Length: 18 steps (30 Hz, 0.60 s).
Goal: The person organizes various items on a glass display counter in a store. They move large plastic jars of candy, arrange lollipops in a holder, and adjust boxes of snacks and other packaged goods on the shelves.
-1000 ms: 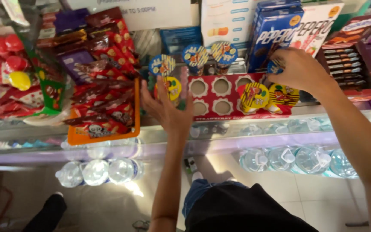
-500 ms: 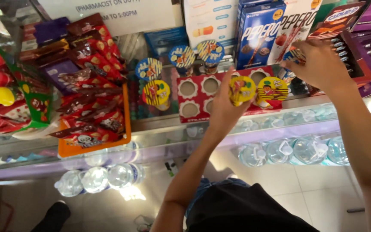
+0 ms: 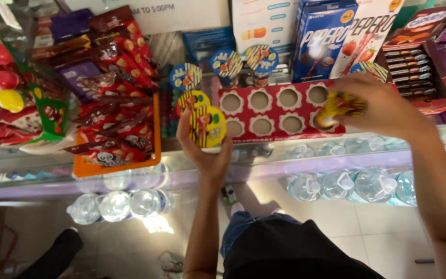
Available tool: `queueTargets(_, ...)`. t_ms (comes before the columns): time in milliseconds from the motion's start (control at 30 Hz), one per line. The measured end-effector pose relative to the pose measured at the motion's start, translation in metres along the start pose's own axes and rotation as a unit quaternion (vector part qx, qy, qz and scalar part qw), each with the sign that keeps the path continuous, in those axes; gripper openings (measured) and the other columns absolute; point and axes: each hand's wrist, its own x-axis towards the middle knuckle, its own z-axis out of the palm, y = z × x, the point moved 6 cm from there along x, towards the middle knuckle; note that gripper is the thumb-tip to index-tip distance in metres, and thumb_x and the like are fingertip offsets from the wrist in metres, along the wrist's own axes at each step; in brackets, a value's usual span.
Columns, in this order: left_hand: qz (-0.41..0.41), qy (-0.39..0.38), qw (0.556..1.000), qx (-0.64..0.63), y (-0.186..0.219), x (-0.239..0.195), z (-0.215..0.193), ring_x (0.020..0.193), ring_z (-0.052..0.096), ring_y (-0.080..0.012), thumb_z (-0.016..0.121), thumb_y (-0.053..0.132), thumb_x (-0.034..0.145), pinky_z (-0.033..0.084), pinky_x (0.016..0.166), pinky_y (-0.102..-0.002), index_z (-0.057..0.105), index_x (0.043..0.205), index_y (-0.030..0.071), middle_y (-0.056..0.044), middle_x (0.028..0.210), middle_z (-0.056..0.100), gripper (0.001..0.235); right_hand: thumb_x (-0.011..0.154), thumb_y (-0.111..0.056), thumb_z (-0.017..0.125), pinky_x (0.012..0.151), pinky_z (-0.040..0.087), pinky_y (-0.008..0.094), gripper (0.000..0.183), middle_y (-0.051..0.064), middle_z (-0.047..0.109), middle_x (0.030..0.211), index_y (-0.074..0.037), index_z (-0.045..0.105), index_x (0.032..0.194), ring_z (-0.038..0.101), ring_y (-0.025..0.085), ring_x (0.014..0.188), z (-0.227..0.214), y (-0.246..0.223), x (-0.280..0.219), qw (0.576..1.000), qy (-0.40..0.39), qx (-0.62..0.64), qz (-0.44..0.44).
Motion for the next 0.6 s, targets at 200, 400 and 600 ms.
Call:
queueTargets(200,-0.026,-0.001,0.994,0.104,-0.035,-0.014,-0.011,0.135,0.05,-0.0373,0.082,0.003,0.075,0.041,0.117,-0.047,0.043,0.149,0.003,-0.019,0.143,0.052,0.083,0.07,-0.024,0.086,0.099,0.053,0.042,0.064,0.014,0.064,0.13,-0.007,0.067,0.129,0.063,0.034,0.116,-0.022,0.016,-0.026,0.993,0.015,-0.081,0.088)
queueTargets(400,-0.024,0.0,0.99,0.141,-0.031,-0.005,-0.008,0.14,0.045,-0.0414,0.082,0.008,0.086,0.036,0.121,-0.051,0.043,0.15,0.002,-0.022,0.149,0.045,0.075,0.072,-0.024,0.085,0.1,0.052,0.042,0.061,0.013,0.061,0.134,-0.008,0.068,0.128,0.063,0.033,0.119,-0.006,0.037,-0.044,0.987,0.019,-0.087,0.134)
queueTargets(600,-0.03,0.001,0.989,0.147,-0.052,-0.011,-0.007,0.148,0.04,-0.0423,0.084,0.019,0.094,0.033,0.125,-0.054,0.04,0.153,0.004,-0.023,0.159,0.037,0.075,0.078,-0.022,0.083,0.104,0.052,0.042,0.06,0.013,0.051,0.144,-0.009,0.065,0.134,0.059,0.034,0.125,0.003,0.039,-0.051,0.984,0.057,-0.079,0.15)
